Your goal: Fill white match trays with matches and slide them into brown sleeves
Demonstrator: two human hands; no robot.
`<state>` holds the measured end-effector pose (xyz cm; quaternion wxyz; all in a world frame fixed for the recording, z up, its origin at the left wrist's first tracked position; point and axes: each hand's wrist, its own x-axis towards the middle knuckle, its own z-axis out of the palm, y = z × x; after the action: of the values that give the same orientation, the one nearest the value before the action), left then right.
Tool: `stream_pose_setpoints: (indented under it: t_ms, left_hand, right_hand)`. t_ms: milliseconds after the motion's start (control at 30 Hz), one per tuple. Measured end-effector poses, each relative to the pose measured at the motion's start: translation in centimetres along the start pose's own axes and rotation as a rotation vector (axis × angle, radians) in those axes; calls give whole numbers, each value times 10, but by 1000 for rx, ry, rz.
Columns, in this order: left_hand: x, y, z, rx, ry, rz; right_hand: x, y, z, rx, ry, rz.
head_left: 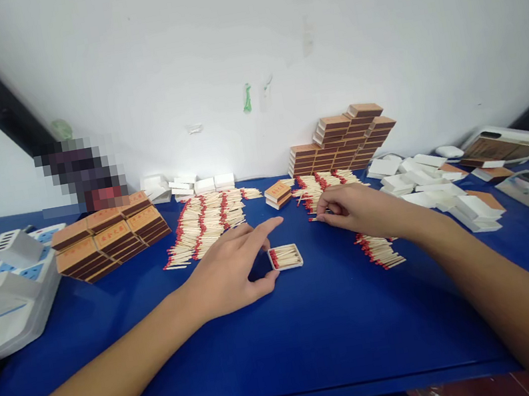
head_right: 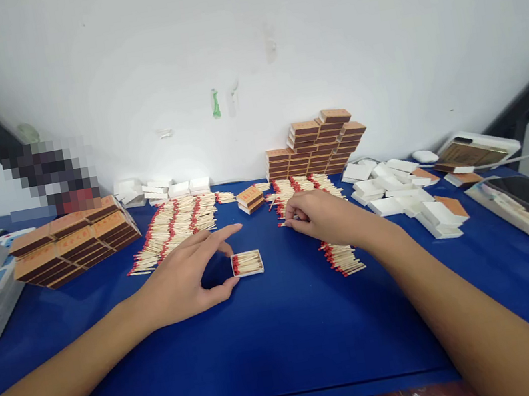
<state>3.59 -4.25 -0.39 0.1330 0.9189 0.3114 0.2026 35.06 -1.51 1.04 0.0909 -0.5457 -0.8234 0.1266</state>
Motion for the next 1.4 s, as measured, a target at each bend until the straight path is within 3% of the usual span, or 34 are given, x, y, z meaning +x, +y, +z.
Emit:
stream_pose_setpoints:
  t_ms: [867,1067,1233,1400]
  left_hand:
    - [1,1,0,10,4,8]
    - [1,2,-1,2,-3,-3]
    - [1,2,0,10,2,-7]
    - [1,1,-1,-6,-1,1]
  right_hand:
    - [1,-8,2,-4,-35,-21]
    - [-9,-42,1,105,29,-116]
    - [-18,-80,15,153,34,-245]
    - [-19,-82,25,122,-13,-266]
